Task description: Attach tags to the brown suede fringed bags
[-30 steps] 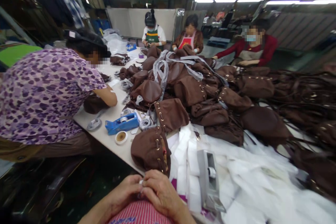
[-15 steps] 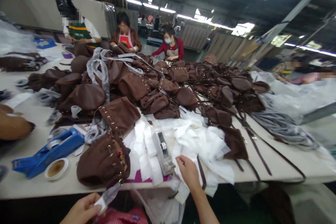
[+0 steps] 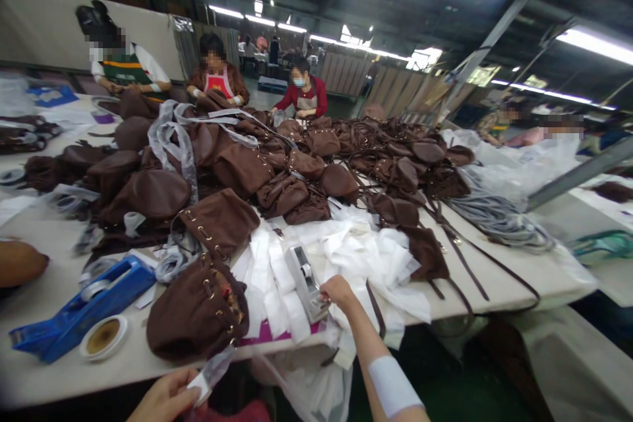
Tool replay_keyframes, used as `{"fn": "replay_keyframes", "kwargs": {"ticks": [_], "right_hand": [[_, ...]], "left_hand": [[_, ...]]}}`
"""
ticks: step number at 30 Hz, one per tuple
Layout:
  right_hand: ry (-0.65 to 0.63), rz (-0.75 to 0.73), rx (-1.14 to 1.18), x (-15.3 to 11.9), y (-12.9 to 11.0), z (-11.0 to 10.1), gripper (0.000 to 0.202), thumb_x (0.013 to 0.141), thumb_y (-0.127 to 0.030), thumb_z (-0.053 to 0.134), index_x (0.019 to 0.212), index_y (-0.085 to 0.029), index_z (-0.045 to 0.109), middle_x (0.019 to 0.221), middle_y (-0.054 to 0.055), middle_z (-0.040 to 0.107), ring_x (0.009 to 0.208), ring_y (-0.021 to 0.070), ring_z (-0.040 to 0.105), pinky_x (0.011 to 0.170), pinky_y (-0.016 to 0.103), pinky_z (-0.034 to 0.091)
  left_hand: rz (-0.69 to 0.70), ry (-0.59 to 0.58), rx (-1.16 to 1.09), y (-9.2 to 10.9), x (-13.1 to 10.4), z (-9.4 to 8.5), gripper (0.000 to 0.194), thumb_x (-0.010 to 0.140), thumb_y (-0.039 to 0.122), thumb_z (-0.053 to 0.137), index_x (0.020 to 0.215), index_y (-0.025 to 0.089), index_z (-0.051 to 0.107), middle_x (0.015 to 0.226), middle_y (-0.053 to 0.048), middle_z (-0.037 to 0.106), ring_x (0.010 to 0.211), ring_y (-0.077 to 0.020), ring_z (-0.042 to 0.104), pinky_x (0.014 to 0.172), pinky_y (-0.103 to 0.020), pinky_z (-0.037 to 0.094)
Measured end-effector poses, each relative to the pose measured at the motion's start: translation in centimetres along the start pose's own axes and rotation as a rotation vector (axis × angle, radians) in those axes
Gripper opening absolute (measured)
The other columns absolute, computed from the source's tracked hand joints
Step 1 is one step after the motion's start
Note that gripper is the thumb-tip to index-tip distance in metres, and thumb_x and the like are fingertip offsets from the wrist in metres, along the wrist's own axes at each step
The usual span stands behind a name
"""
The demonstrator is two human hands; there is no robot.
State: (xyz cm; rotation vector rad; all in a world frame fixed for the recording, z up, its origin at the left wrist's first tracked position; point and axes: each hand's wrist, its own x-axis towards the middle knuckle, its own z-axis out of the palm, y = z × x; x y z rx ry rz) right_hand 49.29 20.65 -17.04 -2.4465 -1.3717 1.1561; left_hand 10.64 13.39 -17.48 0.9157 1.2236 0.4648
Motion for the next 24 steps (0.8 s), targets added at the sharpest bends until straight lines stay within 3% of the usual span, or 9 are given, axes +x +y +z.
{"fn": "replay_keyframes", "kwargs": {"ticks": [3, 6, 9, 11, 15, 17, 19, 21, 24], "right_hand": [[-0.012, 0.056, 0.024, -1.7, 1.3, 0.2, 0.026, 0.091, -0.034, 0.059, 0.108, -0.015, 0.062, 0.108, 0.006, 0.065, 0.087, 0.0176, 0.064, 0.073, 0.035, 0.056], [0.024, 0.087, 0.043, -3.3, 2.7, 1.2, 0.022, 0.09, -0.033, 0.059, 0.083, -0.013, 0.064, 0.081, 0.0, 0.066, 0.071, 0.014, 0.062, 0.065, 0.029, 0.051], [0.067, 0.081, 0.079, -4.2, 3.6, 2.6, 0.033, 0.082, -0.02, 0.058, 0.05, -0.017, 0.053, 0.051, -0.002, 0.055, 0.061, 0.016, 0.058, 0.058, 0.027, 0.04], [0.061, 0.051, 0.133, -5.0, 3.3, 3.7, 0.035, 0.075, -0.017, 0.055, 0.042, -0.02, 0.046, 0.045, -0.001, 0.05, 0.058, 0.0174, 0.055, 0.055, 0.027, 0.034], [-0.085, -0.083, 0.317, -8.9, -0.7, 6.0, 0.022, 0.075, -0.032, 0.054, 0.057, -0.02, 0.057, 0.05, -0.003, 0.051, 0.053, 0.014, 0.048, 0.052, 0.025, 0.032], [-0.286, -0.204, 0.544, -11.7, -4.0, 7.3, 0.021, 0.073, -0.038, 0.057, 0.066, -0.019, 0.061, 0.055, -0.004, 0.054, 0.051, 0.0114, 0.045, 0.052, 0.023, 0.033], [-0.402, -0.31, 0.752, -13.7, -7.2, 8.7, 0.021, 0.071, -0.036, 0.059, 0.062, -0.017, 0.058, 0.058, -0.003, 0.056, 0.056, 0.0113, 0.048, 0.057, 0.023, 0.037], [-0.401, -0.331, 0.785, -14.7, -9.4, 10.1, 0.02, 0.07, -0.034, 0.058, 0.059, -0.017, 0.057, 0.057, -0.002, 0.057, 0.056, 0.0118, 0.049, 0.057, 0.023, 0.038], [-0.318, -0.289, 0.677, -14.5, -10.3, 11.7, 0.018, 0.069, -0.03, 0.057, 0.056, -0.018, 0.055, 0.053, -0.002, 0.056, 0.054, 0.0132, 0.051, 0.054, 0.024, 0.037]], "left_hand": [[-0.025, 0.018, -0.03, 0.4, 0.4, 0.1, 0.033, 0.058, 0.048, 0.069, 0.065, 0.017, 0.058, 0.058, -0.002, 0.065, 0.054, -0.0143, 0.052, 0.057, -0.026, 0.034], [-0.048, 0.044, -0.091, 1.1, 0.5, 0.7, 0.033, 0.057, 0.046, 0.07, 0.064, 0.016, 0.058, 0.057, -0.002, 0.064, 0.054, -0.0141, 0.052, 0.059, -0.026, 0.035], [-0.064, 0.08, -0.145, 2.1, 0.2, 1.5, 0.026, 0.059, 0.04, 0.067, 0.064, 0.016, 0.058, 0.06, -0.002, 0.065, 0.058, -0.0142, 0.053, 0.062, -0.026, 0.037], [-0.074, 0.098, -0.155, 2.8, 0.0, 2.0, 0.023, 0.058, 0.037, 0.066, 0.065, 0.016, 0.059, 0.061, -0.002, 0.066, 0.06, -0.0149, 0.055, 0.064, -0.027, 0.038], [-0.08, 0.104, -0.132, 4.0, -0.1, 3.0, 0.021, 0.056, 0.034, 0.065, 0.064, 0.017, 0.057, 0.058, -0.002, 0.066, 0.058, -0.0153, 0.055, 0.063, -0.028, 0.039], [-0.072, 0.108, -0.122, 4.1, 0.0, 3.5, 0.023, 0.057, 0.035, 0.065, 0.066, 0.017, 0.056, 0.059, -0.003, 0.067, 0.059, -0.0157, 0.056, 0.063, -0.028, 0.039], [-0.049, 0.105, -0.104, 4.1, 0.2, 3.9, 0.023, 0.057, 0.036, 0.066, 0.067, 0.017, 0.056, 0.06, -0.002, 0.066, 0.061, -0.0163, 0.058, 0.063, -0.028, 0.04], [-0.015, 0.098, -0.085, 4.0, 0.3, 4.1, 0.022, 0.057, 0.034, 0.067, 0.066, 0.018, 0.054, 0.06, 0.001, 0.063, 0.062, -0.016, 0.057, 0.062, -0.027, 0.04], [0.018, 0.091, -0.06, 3.7, 0.4, 4.2, 0.019, 0.058, 0.03, 0.066, 0.066, 0.018, 0.053, 0.06, 0.003, 0.059, 0.06, -0.0145, 0.055, 0.059, -0.026, 0.04]]}}
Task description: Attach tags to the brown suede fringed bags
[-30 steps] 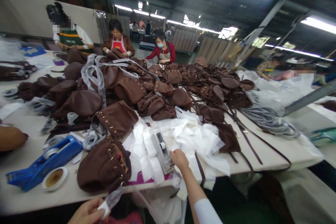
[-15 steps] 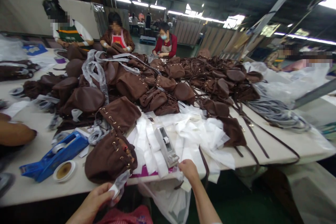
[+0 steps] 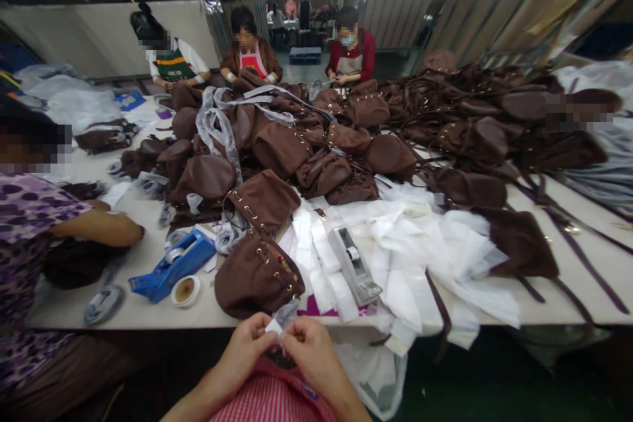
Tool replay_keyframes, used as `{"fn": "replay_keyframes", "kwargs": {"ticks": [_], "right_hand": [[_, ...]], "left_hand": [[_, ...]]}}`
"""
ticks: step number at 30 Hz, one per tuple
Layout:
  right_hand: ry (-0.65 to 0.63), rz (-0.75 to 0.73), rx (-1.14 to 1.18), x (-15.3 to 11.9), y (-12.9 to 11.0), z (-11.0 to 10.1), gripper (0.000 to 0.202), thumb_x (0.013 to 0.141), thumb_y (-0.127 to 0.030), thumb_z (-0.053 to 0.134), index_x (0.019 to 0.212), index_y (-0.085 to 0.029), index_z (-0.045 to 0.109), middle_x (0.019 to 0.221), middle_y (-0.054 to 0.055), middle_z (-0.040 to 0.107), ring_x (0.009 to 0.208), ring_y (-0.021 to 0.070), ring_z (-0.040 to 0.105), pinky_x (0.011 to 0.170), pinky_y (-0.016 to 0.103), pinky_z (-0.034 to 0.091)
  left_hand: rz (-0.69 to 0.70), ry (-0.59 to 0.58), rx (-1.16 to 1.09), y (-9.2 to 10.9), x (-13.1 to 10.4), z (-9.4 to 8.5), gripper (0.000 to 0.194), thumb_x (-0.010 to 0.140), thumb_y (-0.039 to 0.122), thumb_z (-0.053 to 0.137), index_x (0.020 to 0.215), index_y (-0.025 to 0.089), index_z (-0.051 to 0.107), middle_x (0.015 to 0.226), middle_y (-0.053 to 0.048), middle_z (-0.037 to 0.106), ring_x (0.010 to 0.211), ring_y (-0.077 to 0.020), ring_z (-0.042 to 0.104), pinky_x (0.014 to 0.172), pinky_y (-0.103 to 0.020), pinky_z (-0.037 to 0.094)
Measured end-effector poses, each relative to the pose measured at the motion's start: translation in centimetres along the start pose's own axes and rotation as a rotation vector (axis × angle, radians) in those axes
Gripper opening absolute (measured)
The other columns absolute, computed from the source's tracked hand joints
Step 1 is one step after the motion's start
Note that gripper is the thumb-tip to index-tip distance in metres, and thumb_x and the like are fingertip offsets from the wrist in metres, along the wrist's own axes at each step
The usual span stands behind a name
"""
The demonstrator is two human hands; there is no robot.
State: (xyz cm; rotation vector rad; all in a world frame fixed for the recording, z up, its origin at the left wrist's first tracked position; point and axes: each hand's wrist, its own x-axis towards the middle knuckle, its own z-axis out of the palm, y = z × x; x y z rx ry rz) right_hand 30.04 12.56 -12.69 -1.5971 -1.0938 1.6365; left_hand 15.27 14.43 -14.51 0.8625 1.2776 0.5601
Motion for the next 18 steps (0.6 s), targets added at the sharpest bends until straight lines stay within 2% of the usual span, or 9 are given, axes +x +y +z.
{"fn": "replay_keyframes", "kwargs": {"ticks": [4, 10, 14, 18], "right_hand": [[0.078, 0.035, -0.153, 0.8, 1.0, 0.4, 0.015, 0.068, -0.023, 0.056, 0.054, -0.018, 0.057, 0.053, -0.002, 0.059, 0.055, 0.0143, 0.054, 0.054, 0.024, 0.038], [0.139, 0.074, -0.203, 1.0, 1.2, 1.3, 0.014, 0.066, -0.019, 0.056, 0.052, -0.018, 0.059, 0.051, -0.001, 0.06, 0.052, 0.0149, 0.054, 0.054, 0.025, 0.038], [0.145, 0.095, -0.166, 1.0, 1.7, 1.8, 0.015, 0.066, -0.022, 0.058, 0.052, -0.017, 0.061, 0.05, 0.0, 0.06, 0.052, 0.0157, 0.055, 0.054, 0.026, 0.038], [0.068, 0.084, -0.041, 0.5, 2.1, 1.9, 0.014, 0.066, -0.023, 0.056, 0.059, -0.015, 0.066, 0.057, 0.001, 0.065, 0.055, 0.0148, 0.058, 0.057, 0.025, 0.043]], "left_hand": [[0.043, -0.034, 0.049, -0.4, 0.0, -0.5, 0.015, 0.064, 0.028, 0.062, 0.071, 0.018, 0.054, 0.063, 0.003, 0.057, 0.061, -0.0138, 0.053, 0.058, -0.025, 0.038], [0.096, -0.1, 0.13, -0.6, -0.4, -1.3, 0.012, 0.069, 0.026, 0.057, 0.076, 0.017, 0.056, 0.071, 0.001, 0.059, 0.071, -0.0162, 0.054, 0.064, -0.025, 0.039], [0.079, -0.069, 0.198, -0.5, -0.4, -1.3, 0.015, 0.073, 0.034, 0.054, 0.072, 0.019, 0.052, 0.067, 0.001, 0.057, 0.067, -0.0172, 0.054, 0.062, -0.026, 0.039], [0.127, 0.016, 0.354, -0.5, -0.3, -1.5, 0.016, 0.076, 0.035, 0.048, 0.068, 0.021, 0.049, 0.065, 0.001, 0.054, 0.066, -0.0174, 0.052, 0.062, -0.027, 0.035]]}}
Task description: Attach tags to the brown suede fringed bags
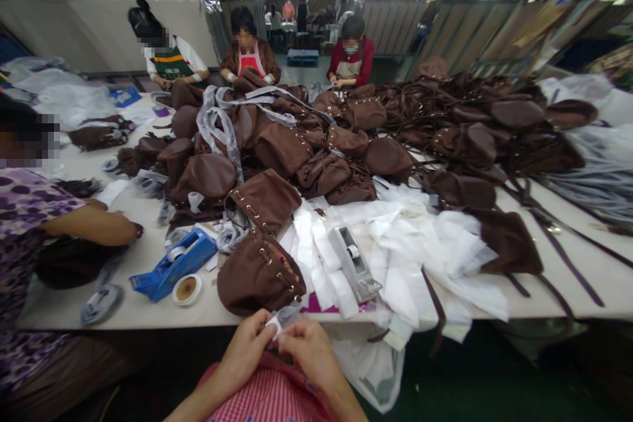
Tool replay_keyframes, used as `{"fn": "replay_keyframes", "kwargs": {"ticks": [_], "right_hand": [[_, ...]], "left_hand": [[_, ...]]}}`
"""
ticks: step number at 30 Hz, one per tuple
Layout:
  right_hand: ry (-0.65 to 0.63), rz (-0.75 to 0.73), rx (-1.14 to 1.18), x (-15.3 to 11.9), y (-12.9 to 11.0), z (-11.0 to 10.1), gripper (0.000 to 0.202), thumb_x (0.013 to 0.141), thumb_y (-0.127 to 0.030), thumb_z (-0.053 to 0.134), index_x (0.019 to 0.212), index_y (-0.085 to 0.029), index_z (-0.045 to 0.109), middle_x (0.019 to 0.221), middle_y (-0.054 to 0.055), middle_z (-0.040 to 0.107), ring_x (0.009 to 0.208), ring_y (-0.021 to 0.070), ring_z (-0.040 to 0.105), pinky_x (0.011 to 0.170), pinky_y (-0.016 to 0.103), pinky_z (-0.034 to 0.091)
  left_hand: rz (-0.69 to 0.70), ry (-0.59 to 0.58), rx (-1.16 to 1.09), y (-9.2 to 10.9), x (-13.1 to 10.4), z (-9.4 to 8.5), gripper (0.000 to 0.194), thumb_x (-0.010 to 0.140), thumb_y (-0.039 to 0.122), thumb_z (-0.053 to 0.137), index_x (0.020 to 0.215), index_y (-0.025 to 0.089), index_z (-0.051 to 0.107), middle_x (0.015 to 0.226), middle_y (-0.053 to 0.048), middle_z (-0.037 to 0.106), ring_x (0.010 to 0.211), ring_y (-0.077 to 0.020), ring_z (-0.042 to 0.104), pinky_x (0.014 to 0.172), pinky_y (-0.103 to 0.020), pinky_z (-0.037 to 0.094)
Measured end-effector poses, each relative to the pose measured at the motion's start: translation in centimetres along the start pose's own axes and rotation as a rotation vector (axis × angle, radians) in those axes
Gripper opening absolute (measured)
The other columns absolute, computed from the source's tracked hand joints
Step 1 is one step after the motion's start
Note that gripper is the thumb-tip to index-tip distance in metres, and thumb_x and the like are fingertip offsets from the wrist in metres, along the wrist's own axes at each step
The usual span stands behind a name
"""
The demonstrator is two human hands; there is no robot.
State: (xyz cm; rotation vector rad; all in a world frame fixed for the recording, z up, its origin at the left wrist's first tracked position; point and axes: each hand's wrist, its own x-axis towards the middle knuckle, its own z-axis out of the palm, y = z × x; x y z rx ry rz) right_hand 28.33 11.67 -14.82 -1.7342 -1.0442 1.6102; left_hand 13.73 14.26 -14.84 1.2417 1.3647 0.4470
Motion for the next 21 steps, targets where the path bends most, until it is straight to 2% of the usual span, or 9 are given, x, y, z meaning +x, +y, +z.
{"fn": "replay_keyframes", "kwargs": {"ticks": [2, 6, 10, 14, 21], "right_hand": [[-0.014, 0.018, 0.08, -0.3, 0.2, -0.2, 0.011, 0.062, -0.02, 0.059, 0.066, -0.015, 0.067, 0.058, 0.0, 0.066, 0.056, 0.0143, 0.058, 0.056, 0.024, 0.042], [0.095, 0.093, 0.141, -0.6, 0.7, -0.5, 0.024, 0.053, -0.017, 0.064, 0.077, -0.017, 0.062, 0.048, -0.007, 0.059, 0.049, 0.0141, 0.055, 0.051, 0.023, 0.04], [0.094, 0.066, 0.276, -0.3, 1.4, 0.2, 0.022, 0.051, -0.016, 0.062, 0.072, -0.019, 0.057, 0.051, -0.006, 0.059, 0.049, 0.0128, 0.054, 0.049, 0.022, 0.038], [0.058, 0.033, 0.37, 0.0, 2.0, 1.1, 0.025, 0.051, -0.016, 0.061, 0.076, -0.019, 0.057, 0.058, -0.004, 0.064, 0.052, 0.0134, 0.057, 0.05, 0.022, 0.041], [0.067, 0.011, 0.49, 0.4, 3.0, 2.1, 0.033, 0.053, -0.022, 0.067, 0.084, -0.018, 0.056, 0.059, -0.001, 0.067, 0.048, 0.0162, 0.058, 0.049, 0.024, 0.042]], "left_hand": [[0.045, 0.03, 0.113, 0.0, 0.0, -0.2, 0.017, 0.078, 0.034, 0.047, 0.067, 0.021, 0.05, 0.068, 0.0, 0.055, 0.069, -0.0178, 0.051, 0.064, -0.027, 0.034], [0.081, -0.006, 0.214, 0.0, -0.2, -0.4, 0.02, 0.081, 0.036, 0.044, 0.069, 0.021, 0.05, 0.071, -0.001, 0.057, 0.073, -0.0189, 0.053, 0.066, -0.027, 0.035], [0.062, -0.083, 0.116, -0.1, -0.5, -0.2, 0.021, 0.081, 0.038, 0.041, 0.071, 0.021, 0.048, 0.069, 0.001, 0.055, 0.07, -0.0177, 0.054, 0.065, -0.027, 0.037], [0.025, -0.142, 0.018, -0.2, -0.8, 0.0, 0.022, 0.08, 0.04, 0.042, 0.073, 0.02, 0.049, 0.065, 0.003, 0.052, 0.062, -0.0155, 0.052, 0.061, -0.026, 0.039], [0.035, -0.109, -0.047, -0.6, -0.9, 0.1, 0.018, 0.08, 0.036, 0.045, 0.075, 0.019, 0.051, 0.062, 0.004, 0.052, 0.056, -0.0131, 0.053, 0.055, -0.023, 0.04]]}}
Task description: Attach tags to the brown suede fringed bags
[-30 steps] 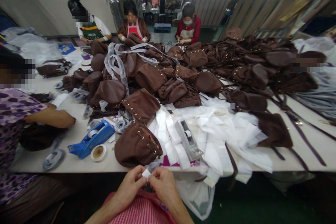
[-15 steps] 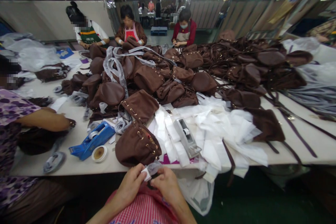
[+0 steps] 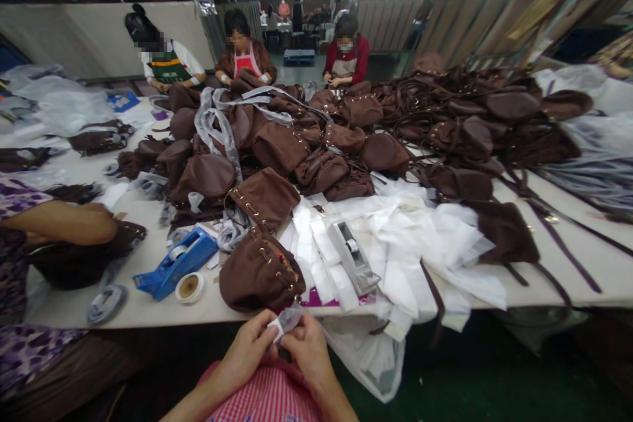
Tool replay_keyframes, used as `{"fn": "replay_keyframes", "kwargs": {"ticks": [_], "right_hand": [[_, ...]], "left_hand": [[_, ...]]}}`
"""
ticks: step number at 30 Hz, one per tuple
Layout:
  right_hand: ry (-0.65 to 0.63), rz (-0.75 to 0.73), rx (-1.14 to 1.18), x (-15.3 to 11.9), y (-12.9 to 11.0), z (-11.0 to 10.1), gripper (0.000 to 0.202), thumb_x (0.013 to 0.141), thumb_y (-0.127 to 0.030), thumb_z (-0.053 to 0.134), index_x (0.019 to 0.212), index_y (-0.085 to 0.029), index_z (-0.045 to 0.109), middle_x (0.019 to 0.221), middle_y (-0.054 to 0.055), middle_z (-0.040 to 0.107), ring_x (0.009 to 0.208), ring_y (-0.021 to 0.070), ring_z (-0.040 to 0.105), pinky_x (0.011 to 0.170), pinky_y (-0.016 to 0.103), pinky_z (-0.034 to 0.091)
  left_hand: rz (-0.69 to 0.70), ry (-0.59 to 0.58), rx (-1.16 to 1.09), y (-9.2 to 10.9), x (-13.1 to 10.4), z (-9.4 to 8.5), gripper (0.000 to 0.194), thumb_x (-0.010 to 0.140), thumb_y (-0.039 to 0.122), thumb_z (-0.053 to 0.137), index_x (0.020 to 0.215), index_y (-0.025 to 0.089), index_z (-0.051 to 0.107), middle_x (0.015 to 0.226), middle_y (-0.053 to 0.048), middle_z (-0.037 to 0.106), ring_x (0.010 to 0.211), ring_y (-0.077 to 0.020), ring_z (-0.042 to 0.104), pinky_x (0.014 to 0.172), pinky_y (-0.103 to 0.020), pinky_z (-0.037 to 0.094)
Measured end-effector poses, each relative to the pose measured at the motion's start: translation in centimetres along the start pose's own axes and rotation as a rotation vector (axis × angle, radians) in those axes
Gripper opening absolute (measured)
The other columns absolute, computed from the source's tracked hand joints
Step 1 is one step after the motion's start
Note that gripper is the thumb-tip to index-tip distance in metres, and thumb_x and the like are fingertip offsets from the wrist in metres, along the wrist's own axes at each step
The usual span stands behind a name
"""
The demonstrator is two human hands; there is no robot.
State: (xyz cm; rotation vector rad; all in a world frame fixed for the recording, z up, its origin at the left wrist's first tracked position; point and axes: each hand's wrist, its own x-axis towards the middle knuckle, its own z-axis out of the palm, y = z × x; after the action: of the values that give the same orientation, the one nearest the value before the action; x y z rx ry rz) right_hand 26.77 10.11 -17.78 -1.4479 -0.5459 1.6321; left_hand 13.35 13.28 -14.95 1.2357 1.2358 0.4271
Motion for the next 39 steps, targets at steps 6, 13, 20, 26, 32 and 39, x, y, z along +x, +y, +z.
{"fn": "replay_keyframes", "kwargs": {"ticks": [6, 13, 20, 26, 32, 39], "right_hand": [[0.151, -0.131, -0.172, -0.1, 0.2, 0.0, 0.032, 0.055, -0.025, 0.072, 0.083, -0.016, 0.06, 0.079, 0.006, 0.072, 0.075, 0.0237, 0.065, 0.07, 0.031, 0.049], [0.23, -0.019, -0.219, -0.4, 0.8, -0.6, 0.019, 0.057, -0.031, 0.071, 0.062, -0.018, 0.058, 0.056, -0.002, 0.06, 0.056, 0.0158, 0.054, 0.052, 0.025, 0.039], [0.038, 0.163, 0.009, -1.9, 0.8, -0.2, 0.027, 0.062, -0.04, 0.069, 0.066, -0.016, 0.056, 0.05, -0.007, 0.05, 0.037, 0.0022, 0.021, 0.036, 0.018, 0.011], [-0.441, 0.414, 0.693, -1.5, 1.2, -1.2, 0.041, 0.062, -0.038, 0.082, 0.061, -0.015, 0.048, 0.052, -0.011, 0.048, 0.034, -0.0036, 0.013, 0.031, 0.011, 0.008], [-0.78, 0.436, 0.928, -0.3, 4.0, -2.7, 0.045, 0.081, -0.038, 0.069, 0.057, -0.018, 0.036, 0.041, -0.017, 0.031, 0.028, -0.0007, 0.002, 0.025, 0.01, 0.004], [-0.597, 0.467, 0.565, 1.7, 8.3, -4.1, 0.067, 0.081, -0.075, 0.036, 0.043, -0.025, 0.014, 0.027, -0.017, -0.009, 0.027, -0.0008, -0.01, 0.03, 0.011, 0.005]], "left_hand": [[0.001, -0.028, -0.029, -0.1, -0.1, 0.3, 0.018, 0.082, 0.035, 0.047, 0.081, 0.018, 0.053, 0.058, 0.004, 0.056, 0.054, -0.014, 0.056, 0.054, -0.023, 0.041], [0.005, -0.043, 0.002, 1.2, -0.5, 0.4, 0.016, 0.083, 0.033, 0.048, 0.08, 0.019, 0.054, 0.058, 0.003, 0.058, 0.055, -0.0131, 0.055, 0.056, -0.022, 0.039], [0.007, 0.007, 0.138, 0.9, -0.5, 0.6, 0.012, 0.082, 0.03, 0.046, 0.078, 0.021, 0.054, 0.065, 0.002, 0.061, 0.068, -0.0163, 0.059, 0.063, -0.024, 0.041], [0.033, 0.034, 0.23, 1.0, -0.9, 0.4, 0.007, 0.081, 0.023, 0.048, 0.088, 0.022, 0.05, 0.072, 0.003, 0.06, 0.074, -0.0161, 0.057, 0.069, -0.025, 0.04], [-0.01, 0.007, 0.037, 0.2, -0.5, 0.3, 0.019, 0.075, 0.02, 0.051, 0.093, 0.021, 0.044, 0.072, 0.004, 0.054, 0.068, -0.0131, 0.053, 0.063, -0.023, 0.038], [-0.163, -0.194, -0.482, -1.6, 0.7, 0.5, 0.028, 0.065, 0.029, 0.061, 0.083, 0.02, 0.041, 0.057, 0.01, 0.047, 0.045, -0.0055, 0.04, 0.045, -0.019, 0.026]]}}
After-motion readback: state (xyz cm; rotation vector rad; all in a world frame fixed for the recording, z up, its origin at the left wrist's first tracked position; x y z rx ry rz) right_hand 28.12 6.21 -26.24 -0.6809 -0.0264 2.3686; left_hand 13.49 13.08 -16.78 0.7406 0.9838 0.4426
